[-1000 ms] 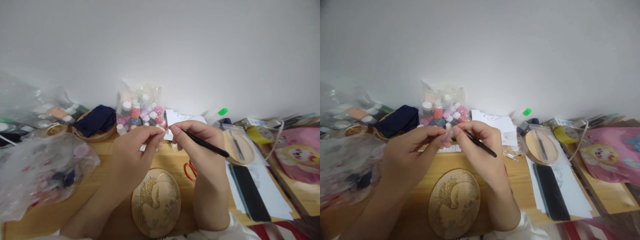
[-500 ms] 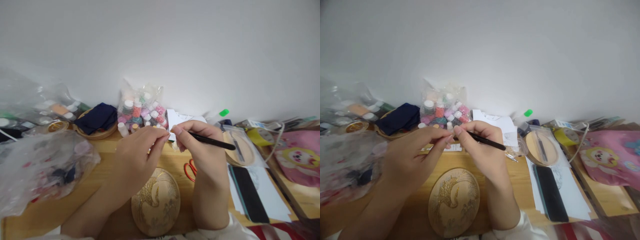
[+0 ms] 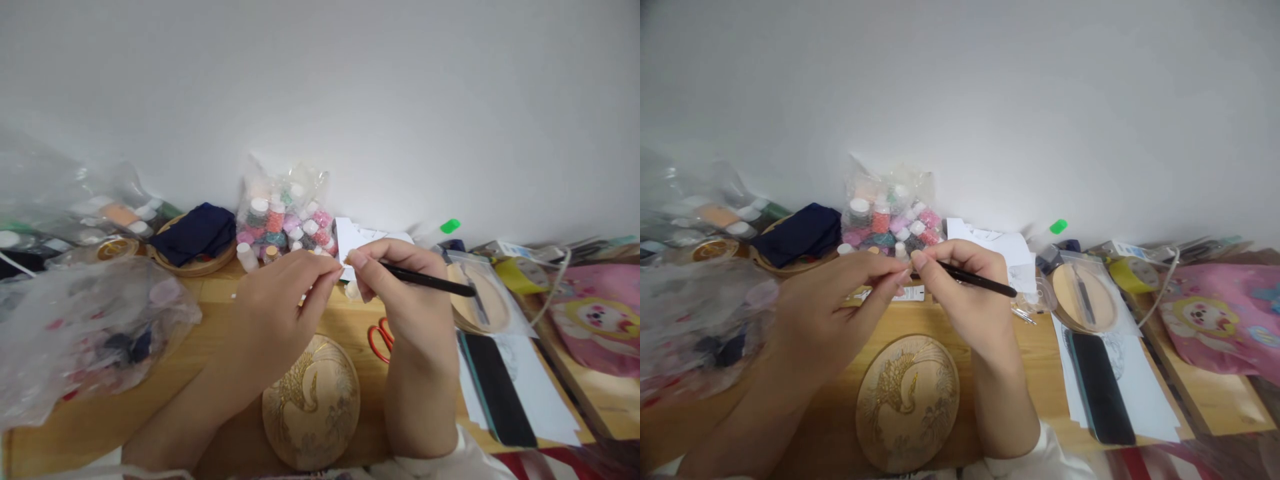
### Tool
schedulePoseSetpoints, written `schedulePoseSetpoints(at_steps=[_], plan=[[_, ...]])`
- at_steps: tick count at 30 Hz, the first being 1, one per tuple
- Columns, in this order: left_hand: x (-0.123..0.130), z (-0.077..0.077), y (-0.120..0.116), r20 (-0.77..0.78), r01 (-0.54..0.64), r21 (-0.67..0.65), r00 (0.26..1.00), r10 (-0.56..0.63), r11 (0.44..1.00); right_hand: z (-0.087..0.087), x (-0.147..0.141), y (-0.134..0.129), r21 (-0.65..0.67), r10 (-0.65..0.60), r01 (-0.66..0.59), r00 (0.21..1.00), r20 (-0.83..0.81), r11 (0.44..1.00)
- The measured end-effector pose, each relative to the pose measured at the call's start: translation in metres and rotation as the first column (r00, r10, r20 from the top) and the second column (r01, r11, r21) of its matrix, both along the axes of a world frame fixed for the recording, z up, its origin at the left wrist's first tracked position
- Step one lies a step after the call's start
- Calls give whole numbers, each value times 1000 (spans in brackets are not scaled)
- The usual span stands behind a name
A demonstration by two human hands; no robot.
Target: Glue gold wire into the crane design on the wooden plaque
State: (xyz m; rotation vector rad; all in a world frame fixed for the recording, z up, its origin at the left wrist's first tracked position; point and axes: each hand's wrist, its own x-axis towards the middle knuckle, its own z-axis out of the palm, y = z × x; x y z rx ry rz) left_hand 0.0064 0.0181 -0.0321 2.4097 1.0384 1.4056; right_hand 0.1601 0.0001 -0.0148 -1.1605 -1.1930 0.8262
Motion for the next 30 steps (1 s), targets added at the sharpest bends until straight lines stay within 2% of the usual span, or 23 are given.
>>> schedulePoseSetpoints(at_steps=[5, 12, 17, 22, 26, 30], plan=[[0, -1, -2, -31, -24, 65, 999, 26, 998, 0, 4, 1, 15, -77, 77, 997, 0, 997], [-2, -1, -13, -100, -40, 313, 992, 75, 949, 6, 6, -5, 11, -104, 105, 993, -48, 994], [-4, 4, -30, -112, -57, 342, 989, 101, 938, 10, 7, -13, 38, 12, -8, 994, -112, 999], [-8, 11, -46, -122, -55, 305, 988, 96, 951, 13, 8, -20, 74, 130, -119, 978, -161, 990], [-8, 12, -53, -107, -60, 335, 989, 101, 940, 16, 7, -25, 95, 117, -105, 984, -134, 990], [-7, 13, -57, -134, -105, 363, 978, 163, 926, 18, 6, -31, 123, 80, -68, 992, -97, 990]])
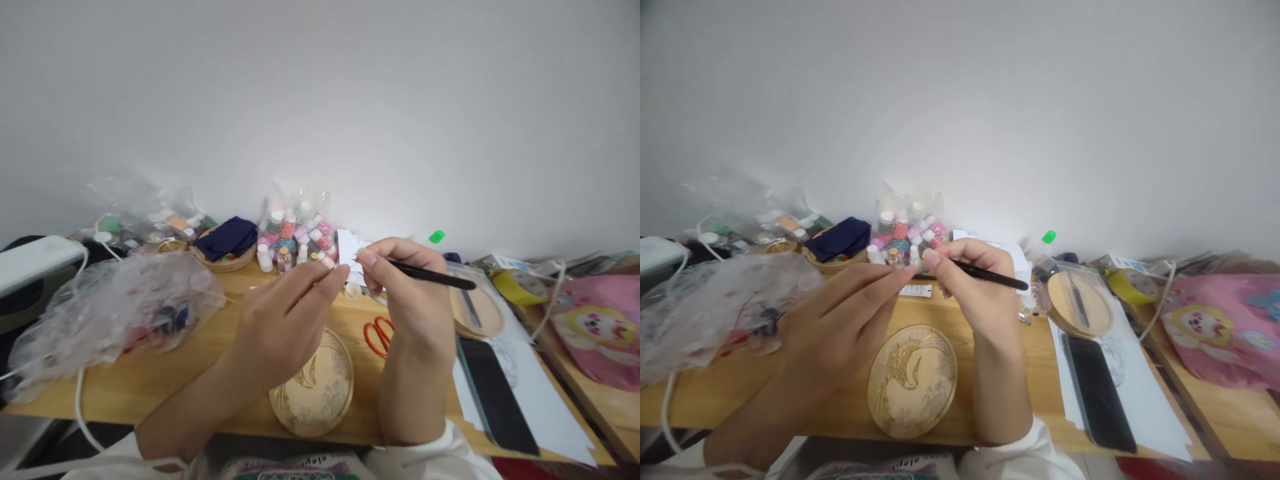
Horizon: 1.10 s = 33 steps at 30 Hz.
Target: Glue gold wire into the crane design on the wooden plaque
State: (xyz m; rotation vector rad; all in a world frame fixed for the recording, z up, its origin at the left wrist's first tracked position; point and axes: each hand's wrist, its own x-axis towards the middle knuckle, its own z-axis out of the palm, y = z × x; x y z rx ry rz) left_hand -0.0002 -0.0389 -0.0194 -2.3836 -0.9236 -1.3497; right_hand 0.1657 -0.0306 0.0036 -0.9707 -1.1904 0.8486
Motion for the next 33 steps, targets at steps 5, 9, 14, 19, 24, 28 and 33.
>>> schedulePoseSetpoints(at_steps=[5, 9, 14, 19, 24, 28, 33], plan=[[1, 2, -1, -99, -32, 39, 994, 36, 999, 0, -2, -5, 16, -94, 93, 994, 49, 996], [1, 2, 1, -136, -27, 61, 990, 36, 998, 1, -3, -5, 19, -159, 158, 985, 74, 987], [5, 5, 1, -164, -72, 101, 982, 88, 992, 1, -6, -4, 38, -195, 192, 974, 111, 981], [3, 4, 2, -209, -105, 84, 970, 120, 991, -2, -4, 2, -3, -137, 140, 973, 184, 990], [-11, -16, 1, -249, -153, 4, 957, 149, 988, -7, 5, 22, -217, 136, -70, 942, 307, 974], [-22, -53, -12, -316, -224, -112, 932, 179, 968, -18, 7, 36, -214, 74, 16, 911, 406, 977], [-36, -106, -42, -390, -298, -283, 904, 174, 912, -71, 13, 32, -112, 103, -46, 809, 578, 993]])
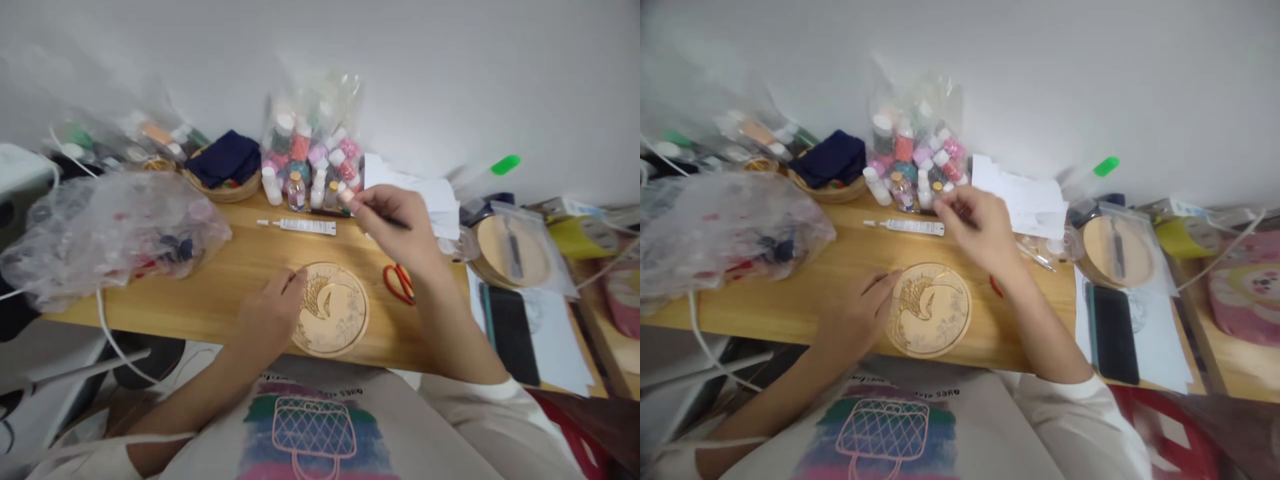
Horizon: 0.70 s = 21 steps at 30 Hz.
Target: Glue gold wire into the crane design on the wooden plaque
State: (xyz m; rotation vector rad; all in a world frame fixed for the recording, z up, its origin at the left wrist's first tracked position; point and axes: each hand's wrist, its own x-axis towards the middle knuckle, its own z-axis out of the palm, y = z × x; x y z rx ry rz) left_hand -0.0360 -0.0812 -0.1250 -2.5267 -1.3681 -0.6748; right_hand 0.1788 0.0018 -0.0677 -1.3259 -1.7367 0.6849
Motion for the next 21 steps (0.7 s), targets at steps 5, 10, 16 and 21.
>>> schedulePoseSetpoints(at_steps=[5, 10, 16, 21], plan=[[-8, -23, -14, -19, -36, -116, 999, 34, 993, -63, 17, -22, -82, 172, -152, 914, 367, 985], [-8, -25, -8, -99, 23, -74, 995, -30, 997, -89, 22, -31, -99, 247, -226, 893, 376, 969], [-9, -26, -2, -184, 96, -57, 977, -105, 994, -96, 18, -38, -40, 243, -246, 892, 381, 968], [-9, -25, 0, -226, 114, -53, 966, -123, 992, -95, 20, -47, -36, 218, -220, 906, 363, 975]])
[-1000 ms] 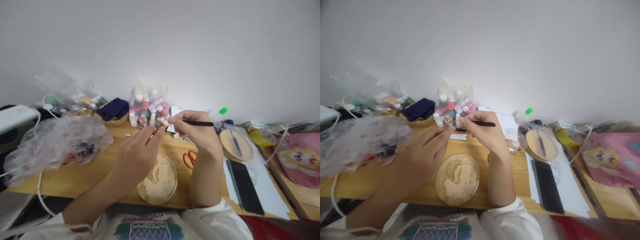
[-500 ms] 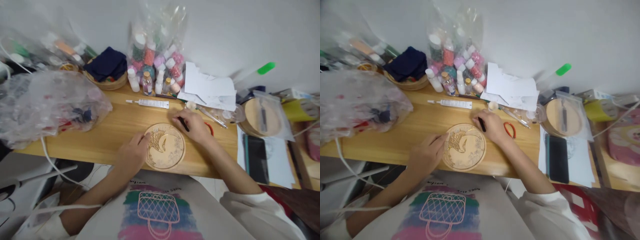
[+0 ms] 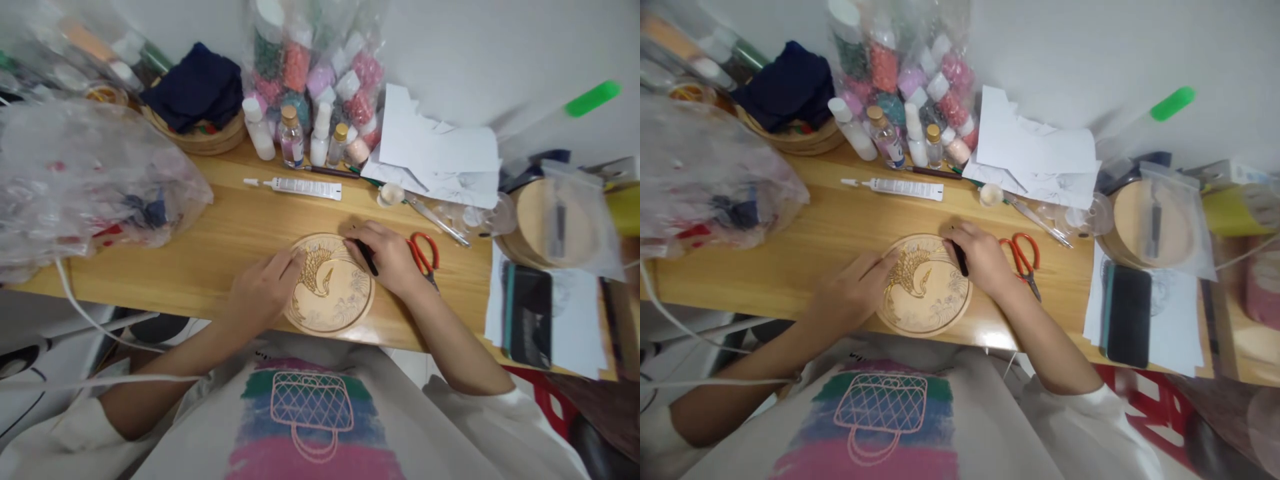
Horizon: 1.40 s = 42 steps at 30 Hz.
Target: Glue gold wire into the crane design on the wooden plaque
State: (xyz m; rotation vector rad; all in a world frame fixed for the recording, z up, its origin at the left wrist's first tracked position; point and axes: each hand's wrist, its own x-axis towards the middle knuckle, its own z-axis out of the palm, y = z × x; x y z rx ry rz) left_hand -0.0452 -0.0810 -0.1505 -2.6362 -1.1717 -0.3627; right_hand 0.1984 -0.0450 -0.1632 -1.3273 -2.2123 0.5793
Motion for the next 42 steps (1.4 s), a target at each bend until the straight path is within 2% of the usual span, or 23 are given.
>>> schedulePoseSetpoints(at_steps=[5, 11, 14, 26, 34, 42], plan=[[0, 6, 6, -12, 98, -3, 995, -98, 995, 3, 4, -10, -26, -12, 11, 1000, -13, 1000], [2, 8, 17, -26, 193, 15, 981, -193, 981, 4, 5, -16, 17, -16, 16, 1000, 3, 1000], [3, 7, 21, -12, 207, -31, 978, -207, 978, 5, 3, -16, 23, -20, 19, 1000, 3, 1000], [5, 10, 31, -78, 239, 33, 969, -236, 970, 8, 1, -18, -2, -36, 36, 999, -27, 999], [5, 12, 32, -74, 287, -12, 955, -287, 958, 10, 2, -18, -34, -45, 44, 999, -21, 998], [5, 13, 33, -82, 283, -58, 954, -287, 957, 9, 3, -17, -31, -43, 42, 999, -27, 999]])
